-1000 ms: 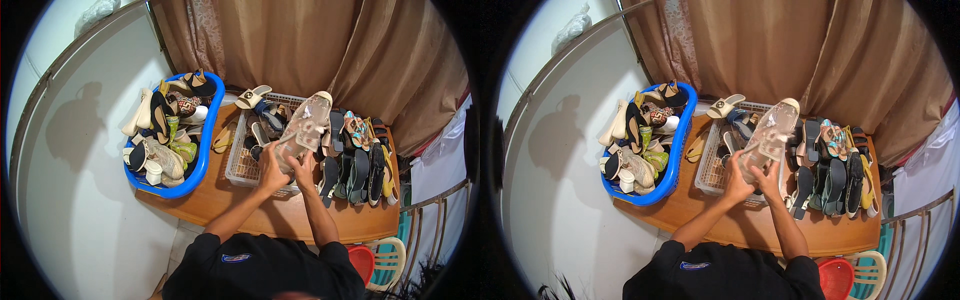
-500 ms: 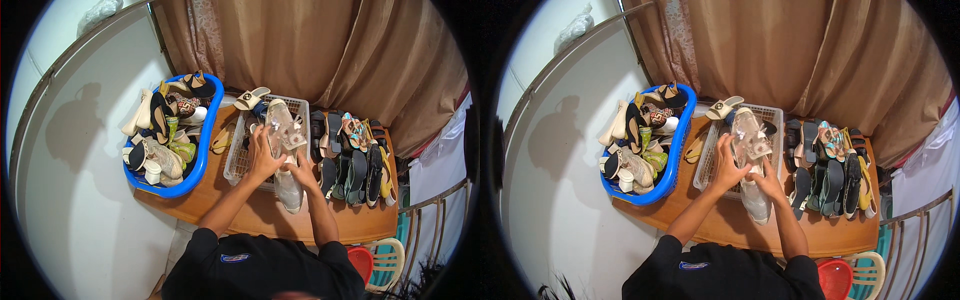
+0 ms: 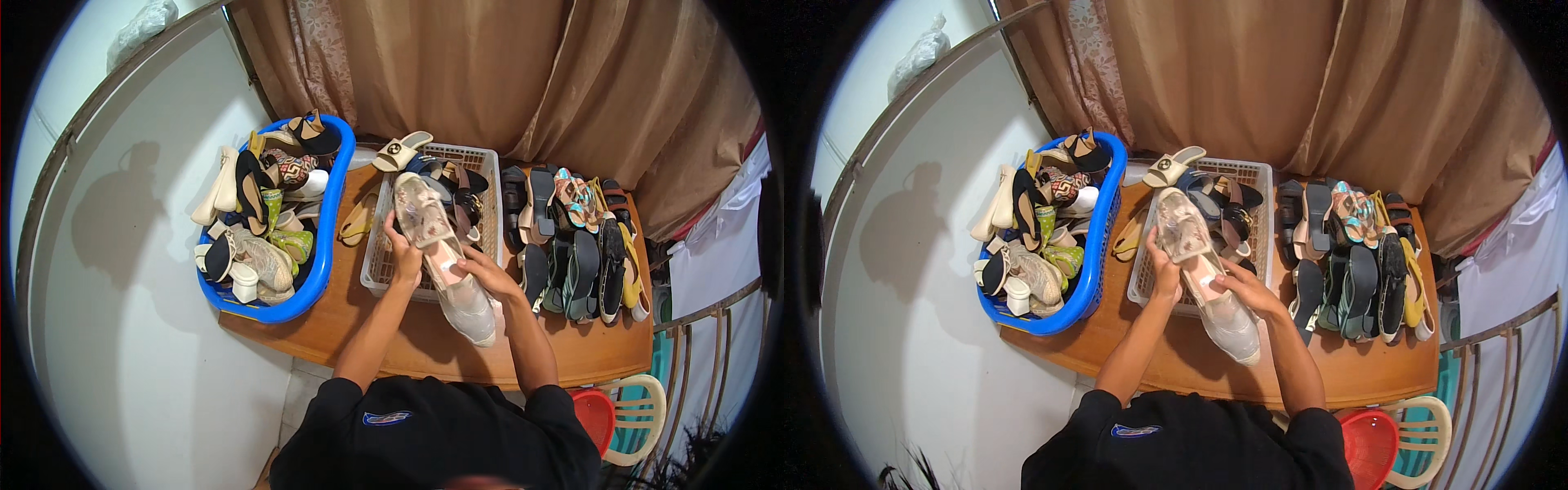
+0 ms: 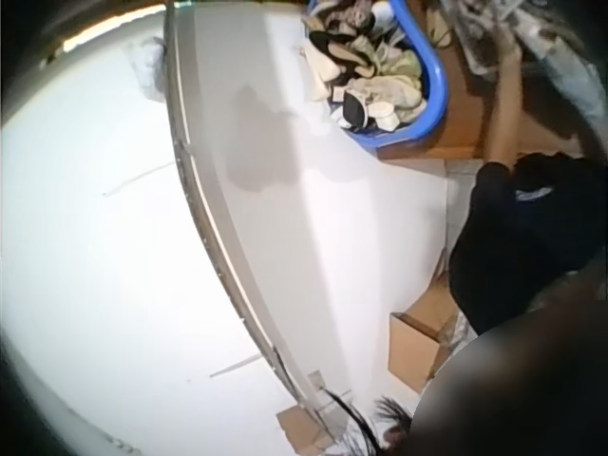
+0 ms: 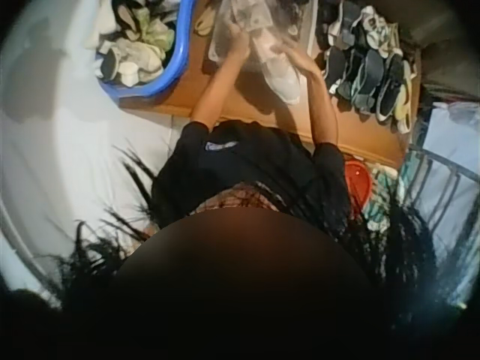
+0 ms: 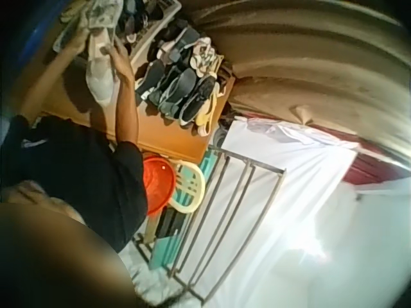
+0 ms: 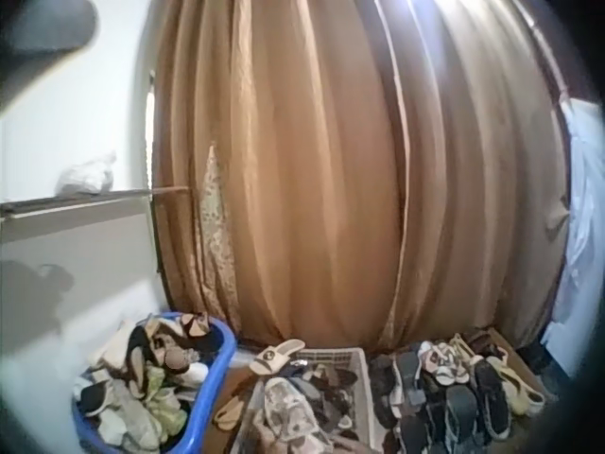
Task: Sort and organize a variety of shoes from baskets onto a table.
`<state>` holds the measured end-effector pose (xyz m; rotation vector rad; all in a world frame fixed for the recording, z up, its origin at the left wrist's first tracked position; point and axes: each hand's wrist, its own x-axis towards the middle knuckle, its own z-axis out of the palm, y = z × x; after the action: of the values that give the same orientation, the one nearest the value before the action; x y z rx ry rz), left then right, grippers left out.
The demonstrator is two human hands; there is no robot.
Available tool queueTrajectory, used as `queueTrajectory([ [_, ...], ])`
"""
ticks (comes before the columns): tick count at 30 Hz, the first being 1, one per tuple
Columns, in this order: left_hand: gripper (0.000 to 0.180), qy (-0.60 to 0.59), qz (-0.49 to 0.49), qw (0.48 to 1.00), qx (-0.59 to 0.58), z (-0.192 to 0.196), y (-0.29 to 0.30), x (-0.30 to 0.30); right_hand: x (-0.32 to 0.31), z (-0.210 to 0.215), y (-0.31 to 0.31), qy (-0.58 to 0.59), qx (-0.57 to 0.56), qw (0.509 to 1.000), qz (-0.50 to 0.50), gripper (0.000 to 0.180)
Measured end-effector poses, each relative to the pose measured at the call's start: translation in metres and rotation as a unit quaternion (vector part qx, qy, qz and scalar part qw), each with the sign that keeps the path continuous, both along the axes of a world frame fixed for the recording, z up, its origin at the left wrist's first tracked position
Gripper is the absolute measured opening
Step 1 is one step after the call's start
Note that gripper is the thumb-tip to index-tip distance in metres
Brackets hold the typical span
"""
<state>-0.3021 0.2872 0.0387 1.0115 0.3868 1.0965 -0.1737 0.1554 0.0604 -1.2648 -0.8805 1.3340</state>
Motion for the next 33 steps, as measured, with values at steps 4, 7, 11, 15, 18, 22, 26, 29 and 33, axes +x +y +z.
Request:
queueTrajectory([
  [4,0.078,-0.047,0.128,0.983,-0.119,-0.006,0.021,-0.002,0.0,-0.005,-0.009,-0.088,0.028,0.995,0.023,0.064],
  [7,0.085,-0.067,0.148,0.964,-0.209,0.009,0.027,-0.008,-0.008,-0.031,-0.021,-0.236,0.138,0.962,0.02,0.074],
  [11,0.083,-0.056,0.182,0.976,-0.107,0.006,0.042,-0.012,-0.023,-0.045,-0.038,-0.038,-0.02,0.999,-0.022,0.043],
  [15,0.082,-0.028,0.204,0.977,-0.056,0.022,0.042,-0.01,-0.004,-0.007,-0.038,0.1,0.026,0.985,-0.137,0.032],
  [18,0.079,-0.027,0.196,0.979,-0.056,0.03,0.039,-0.014,0.016,-0.002,-0.038,0.052,0.052,0.994,-0.084,0.032],
  [22,0.076,-0.087,0.207,0.973,-0.05,0.041,0.037,-0.011,0.035,0.002,-0.044,0.054,0.063,0.988,-0.13,0.034],
  [26,0.073,-0.056,0.239,0.967,0.062,0.036,0.034,-0.012,0.039,0.016,-0.045,0.0,0.082,0.992,-0.097,0.034],
  [29,0.071,0.017,0.222,0.961,0.163,0.035,0.023,-0.008,0.022,0.033,-0.032,-0.115,0.046,0.992,-0.007,0.03],
  [33,0.081,0.052,0.2,0.954,0.217,0.039,-0.001,0.002,0.014,0.036,-0.017,-0.069,0.041,0.997,0.002,0.033],
])
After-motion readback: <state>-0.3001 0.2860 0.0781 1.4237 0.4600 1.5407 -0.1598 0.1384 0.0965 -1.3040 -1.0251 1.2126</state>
